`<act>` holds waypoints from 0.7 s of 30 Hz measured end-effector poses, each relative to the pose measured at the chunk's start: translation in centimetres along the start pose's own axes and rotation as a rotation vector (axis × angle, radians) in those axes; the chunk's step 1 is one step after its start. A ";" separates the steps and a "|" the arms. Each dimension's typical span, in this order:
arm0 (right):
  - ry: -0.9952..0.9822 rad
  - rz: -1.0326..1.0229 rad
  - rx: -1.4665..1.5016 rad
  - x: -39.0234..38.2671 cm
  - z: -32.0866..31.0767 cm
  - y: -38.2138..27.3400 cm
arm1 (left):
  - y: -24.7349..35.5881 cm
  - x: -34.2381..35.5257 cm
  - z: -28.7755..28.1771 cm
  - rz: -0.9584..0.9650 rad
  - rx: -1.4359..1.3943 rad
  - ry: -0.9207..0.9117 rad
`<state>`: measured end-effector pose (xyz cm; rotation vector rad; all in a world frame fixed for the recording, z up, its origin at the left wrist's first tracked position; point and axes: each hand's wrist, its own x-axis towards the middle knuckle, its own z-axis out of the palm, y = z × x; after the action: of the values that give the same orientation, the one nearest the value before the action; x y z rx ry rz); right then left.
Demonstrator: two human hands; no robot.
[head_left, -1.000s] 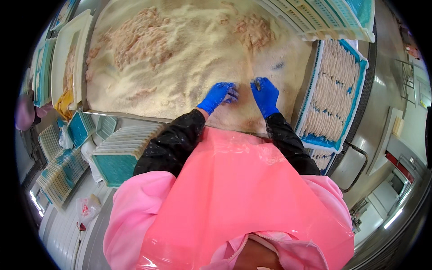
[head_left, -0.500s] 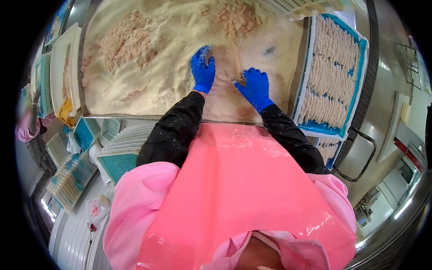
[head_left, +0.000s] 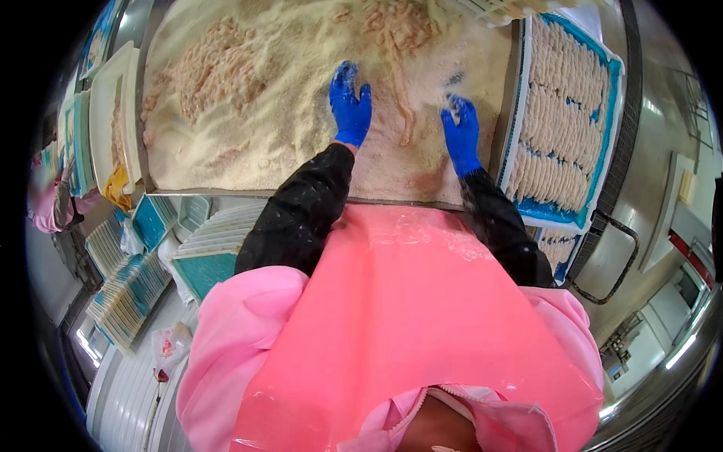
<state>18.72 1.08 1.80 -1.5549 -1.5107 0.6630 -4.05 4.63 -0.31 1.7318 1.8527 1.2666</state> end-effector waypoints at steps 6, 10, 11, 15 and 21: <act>-0.094 0.127 0.271 1.1 7.7 -0.1 | 1.0 2.1 3.8 -0.442 -0.749 -0.005; -0.283 -0.063 0.095 2.0 7.6 -4.8 | 2.1 2.1 4.1 -1.100 -1.395 -0.103; -0.272 -0.109 0.010 2.2 8.0 -2.4 | 3.1 1.8 3.7 -1.166 -1.429 -0.140; -0.249 -0.087 -0.433 0.4 7.2 1.4 | 3.3 -3.6 1.0 -0.851 -1.557 -0.231; -0.501 -0.069 -0.181 -3.5 8.9 -5.9 | 0.0 -9.6 6.3 -0.833 -2.251 -0.108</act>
<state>7.69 -0.97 1.68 -1.5293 -2.0319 0.9473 2.74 -1.75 -7.07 -0.2310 0.0789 1.4168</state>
